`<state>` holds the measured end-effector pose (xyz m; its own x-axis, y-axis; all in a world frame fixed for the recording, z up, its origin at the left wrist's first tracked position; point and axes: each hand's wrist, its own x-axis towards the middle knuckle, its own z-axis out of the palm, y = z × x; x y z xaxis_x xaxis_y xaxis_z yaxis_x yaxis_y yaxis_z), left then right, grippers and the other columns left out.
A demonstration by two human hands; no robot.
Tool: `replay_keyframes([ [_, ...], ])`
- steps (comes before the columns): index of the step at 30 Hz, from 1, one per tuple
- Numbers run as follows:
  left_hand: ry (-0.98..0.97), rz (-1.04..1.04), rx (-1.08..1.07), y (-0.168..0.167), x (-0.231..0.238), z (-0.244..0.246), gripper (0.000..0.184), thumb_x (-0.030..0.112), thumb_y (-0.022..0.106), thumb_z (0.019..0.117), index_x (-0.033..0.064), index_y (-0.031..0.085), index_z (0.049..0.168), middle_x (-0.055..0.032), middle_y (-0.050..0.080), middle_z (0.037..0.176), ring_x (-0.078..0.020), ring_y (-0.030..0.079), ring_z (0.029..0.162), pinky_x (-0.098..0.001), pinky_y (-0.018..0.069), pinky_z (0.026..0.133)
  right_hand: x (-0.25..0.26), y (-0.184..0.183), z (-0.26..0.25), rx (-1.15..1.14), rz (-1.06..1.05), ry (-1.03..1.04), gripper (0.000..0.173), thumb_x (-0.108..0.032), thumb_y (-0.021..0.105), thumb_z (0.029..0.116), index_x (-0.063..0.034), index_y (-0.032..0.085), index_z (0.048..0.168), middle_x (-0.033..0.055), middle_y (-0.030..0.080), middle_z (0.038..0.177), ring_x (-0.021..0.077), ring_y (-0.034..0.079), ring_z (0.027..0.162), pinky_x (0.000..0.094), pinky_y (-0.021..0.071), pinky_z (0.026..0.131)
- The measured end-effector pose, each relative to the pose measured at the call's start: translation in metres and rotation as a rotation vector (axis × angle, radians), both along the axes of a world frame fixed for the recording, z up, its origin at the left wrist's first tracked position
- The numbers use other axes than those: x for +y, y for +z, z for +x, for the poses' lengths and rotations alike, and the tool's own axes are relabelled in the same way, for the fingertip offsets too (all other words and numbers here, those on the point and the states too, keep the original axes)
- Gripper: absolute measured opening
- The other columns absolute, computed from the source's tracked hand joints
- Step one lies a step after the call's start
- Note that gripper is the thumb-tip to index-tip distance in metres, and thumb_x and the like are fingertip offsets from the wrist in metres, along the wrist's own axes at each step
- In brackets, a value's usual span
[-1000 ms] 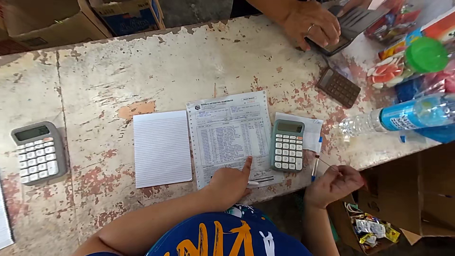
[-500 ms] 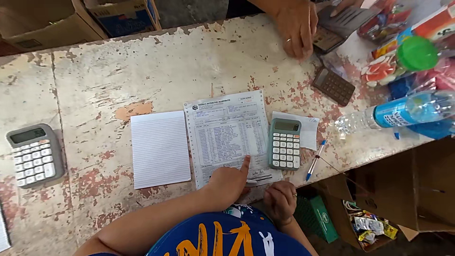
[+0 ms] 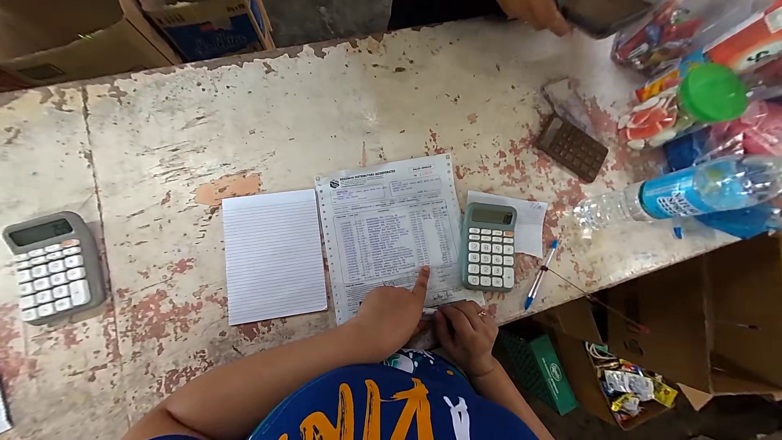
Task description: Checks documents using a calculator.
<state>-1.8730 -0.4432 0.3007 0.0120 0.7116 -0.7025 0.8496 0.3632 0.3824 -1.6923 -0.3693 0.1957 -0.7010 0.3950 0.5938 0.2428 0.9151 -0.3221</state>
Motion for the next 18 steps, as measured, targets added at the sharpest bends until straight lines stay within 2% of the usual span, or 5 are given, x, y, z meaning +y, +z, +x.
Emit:
replay_keyframes([
  [5, 0.001, 0.013, 0.006, -0.0012, -0.0007, 0.0003, 0.086, 0.037, 0.057, 0.1038, 0.0049, 0.004, 0.164, -0.0232, 0.069, 0.105, -0.0438, 0.069, 0.098, -0.0574, 0.0546, 0.082, 0.0000, 0.0001, 0.0008, -0.020, -0.005, -0.002, 0.031, -0.030, 0.051, 0.1035, -0.0108, 0.071, 0.089, 0.0046, 0.067, 0.077, 0.0183, 0.064, 0.072, 0.0292, 0.0509, 0.066],
  [15, 0.006, 0.009, 0.012, -0.0024, -0.0018, 0.0022, 0.086, 0.037, 0.057, 0.1037, 0.0059, 0.004, 0.164, -0.0225, 0.069, 0.106, -0.0432, 0.069, 0.098, -0.0576, 0.0546, 0.082, -0.0002, -0.0038, 0.0023, 0.012, 0.021, -0.015, 0.031, -0.028, 0.051, 0.1026, -0.0112, 0.071, 0.087, 0.0040, 0.068, 0.077, 0.0179, 0.064, 0.073, 0.0293, 0.0515, 0.068],
  [18, 0.046, -0.010, 0.047, -0.0001, -0.0073, 0.0072, 0.087, 0.040, 0.058, 0.1020, 0.0066, 0.007, 0.164, -0.0243, 0.070, 0.103, -0.0462, 0.069, 0.095, -0.0617, 0.0536, 0.081, -0.0092, -0.0054, 0.0052, -0.041, 0.054, -0.079, 0.033, -0.033, 0.050, 0.1003, -0.0156, 0.072, 0.084, 0.0038, 0.072, 0.079, 0.0209, 0.069, 0.075, 0.0399, 0.0560, 0.073],
])
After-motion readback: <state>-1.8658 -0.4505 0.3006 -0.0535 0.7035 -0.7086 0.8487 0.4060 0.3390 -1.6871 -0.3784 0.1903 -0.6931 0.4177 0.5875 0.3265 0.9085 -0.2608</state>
